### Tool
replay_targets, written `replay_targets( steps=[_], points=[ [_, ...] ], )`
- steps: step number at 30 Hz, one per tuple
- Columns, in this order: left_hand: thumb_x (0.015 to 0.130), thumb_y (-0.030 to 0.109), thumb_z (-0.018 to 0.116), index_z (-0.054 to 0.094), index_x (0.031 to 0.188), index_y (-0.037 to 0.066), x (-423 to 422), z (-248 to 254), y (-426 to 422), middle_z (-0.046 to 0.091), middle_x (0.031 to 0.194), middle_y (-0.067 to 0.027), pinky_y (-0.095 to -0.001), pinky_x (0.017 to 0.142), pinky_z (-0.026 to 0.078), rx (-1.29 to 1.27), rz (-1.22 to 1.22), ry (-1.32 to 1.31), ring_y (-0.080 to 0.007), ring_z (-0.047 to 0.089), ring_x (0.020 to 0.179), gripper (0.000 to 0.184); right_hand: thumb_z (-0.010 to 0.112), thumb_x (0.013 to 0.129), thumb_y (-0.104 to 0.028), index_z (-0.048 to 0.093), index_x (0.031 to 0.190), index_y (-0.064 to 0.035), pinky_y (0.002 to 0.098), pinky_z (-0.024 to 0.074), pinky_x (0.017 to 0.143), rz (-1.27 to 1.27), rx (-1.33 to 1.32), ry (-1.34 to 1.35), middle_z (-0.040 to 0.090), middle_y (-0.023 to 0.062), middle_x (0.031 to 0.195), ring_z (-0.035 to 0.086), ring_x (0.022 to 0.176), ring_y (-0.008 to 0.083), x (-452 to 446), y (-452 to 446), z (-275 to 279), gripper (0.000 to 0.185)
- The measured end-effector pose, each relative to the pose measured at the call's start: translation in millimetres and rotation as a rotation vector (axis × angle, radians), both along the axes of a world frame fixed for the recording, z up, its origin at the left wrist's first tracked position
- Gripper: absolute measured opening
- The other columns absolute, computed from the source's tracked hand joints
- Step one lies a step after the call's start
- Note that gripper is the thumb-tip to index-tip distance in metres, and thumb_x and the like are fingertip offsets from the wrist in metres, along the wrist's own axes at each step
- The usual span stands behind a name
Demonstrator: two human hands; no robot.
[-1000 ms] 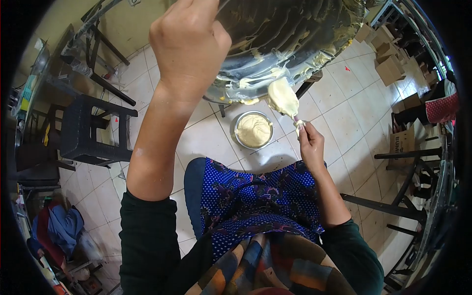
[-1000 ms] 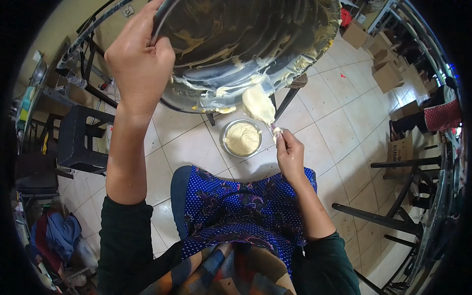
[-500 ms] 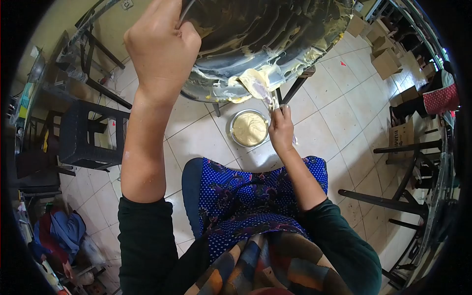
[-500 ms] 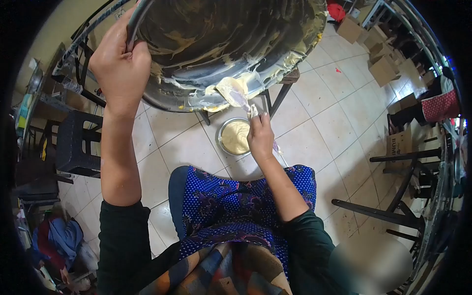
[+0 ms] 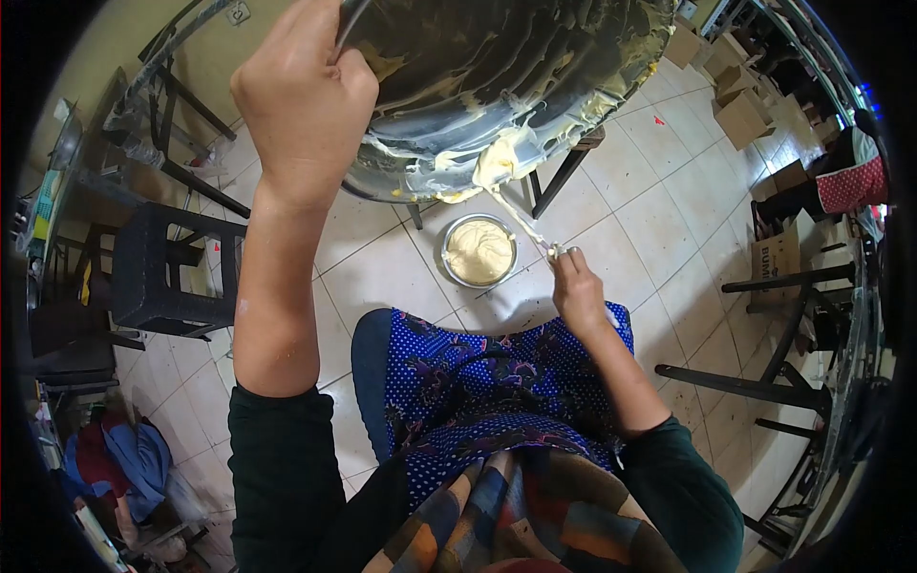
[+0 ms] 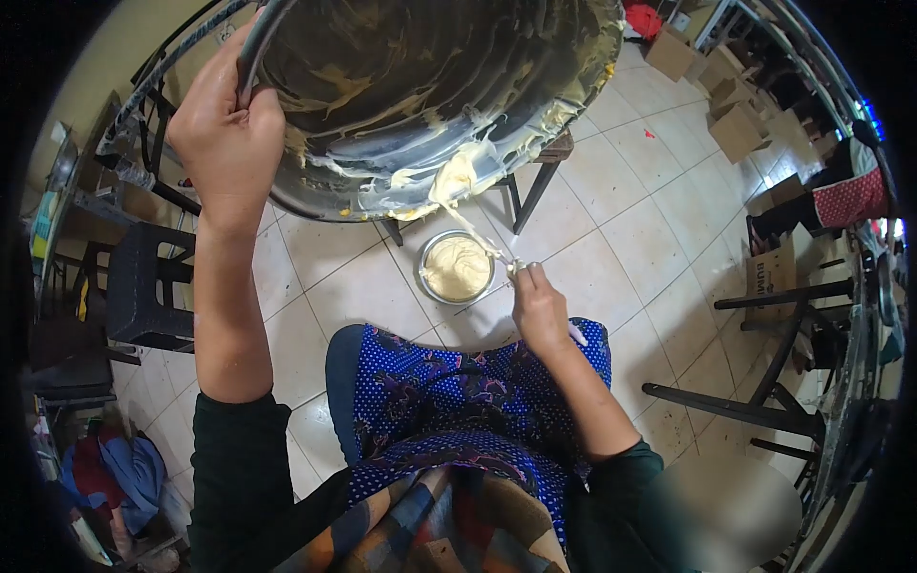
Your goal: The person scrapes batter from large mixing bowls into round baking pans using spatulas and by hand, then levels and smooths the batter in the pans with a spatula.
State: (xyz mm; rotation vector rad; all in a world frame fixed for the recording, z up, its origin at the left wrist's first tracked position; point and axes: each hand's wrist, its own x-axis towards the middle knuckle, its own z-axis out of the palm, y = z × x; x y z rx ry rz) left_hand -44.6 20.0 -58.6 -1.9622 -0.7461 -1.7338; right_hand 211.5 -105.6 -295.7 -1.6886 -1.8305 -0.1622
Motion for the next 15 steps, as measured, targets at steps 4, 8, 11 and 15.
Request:
replay_targets(
  steps=[4, 8, 11, 15],
  points=[
    [0.065, -0.014, 0.046, 0.061, 0.107, -0.004, -4.6, -5.7, 5.5, 0.066, 0.098, -0.0172, -0.0268, 0.074, 0.049, -0.031, -0.052, -0.030, -0.0199, 0.064, 0.085, 0.046, 0.052, 0.084, -0.008, 0.058, 0.088, -0.0023, 0.0443, 0.0493, 0.060, -0.040, -0.286, -0.104, 0.058, 0.0176, 0.081, 0.060, 0.067, 0.0365, 23.6, -1.0, 48.7, 0.010],
    [0.070, -0.010, 0.050, 0.063, 0.110, 0.002, -11.2, -6.3, 8.0, 0.068, 0.098, -0.0098, -0.0209, 0.069, 0.049, -0.063, -0.032, -0.016, -0.0093, 0.064, 0.082, 0.044, 0.051, 0.077, -0.006, 0.062, 0.085, -0.0024, 0.0430, 0.0509, 0.064, -0.128, -0.404, -0.408, 0.063, 0.0163, 0.082, 0.063, 0.072, 0.0345, 41.3, 20.8, 136.0, 0.015],
    [0.070, -0.009, 0.050, 0.063, 0.110, 0.002, -13.2, -5.8, 9.6, 0.067, 0.098, -0.0097, -0.0207, 0.069, 0.049, -0.066, -0.056, -0.021, -0.0089, 0.064, 0.082, 0.044, 0.052, 0.075, -0.007, 0.065, 0.082, -0.0026, 0.0423, 0.0513, 0.064, -0.182, -0.415, -0.573, 0.064, 0.0163, 0.079, 0.064, 0.074, 0.0335, 46.4, 49.3, 180.5, 0.015],
    [0.070, -0.009, 0.050, 0.063, 0.111, 0.002, -10.5, -1.3, 10.0, 0.068, 0.099, -0.0096, -0.0203, 0.069, 0.049, -0.003, -0.090, -0.011, -0.0079, 0.064, 0.081, 0.044, 0.053, 0.075, -0.006, 0.067, 0.079, -0.0024, 0.0404, 0.0526, 0.065, -0.163, -0.531, -0.812, 0.066, 0.0168, 0.079, 0.066, 0.076, 0.0313, 26.4, 73.6, 203.5, 0.015]
  ],
)
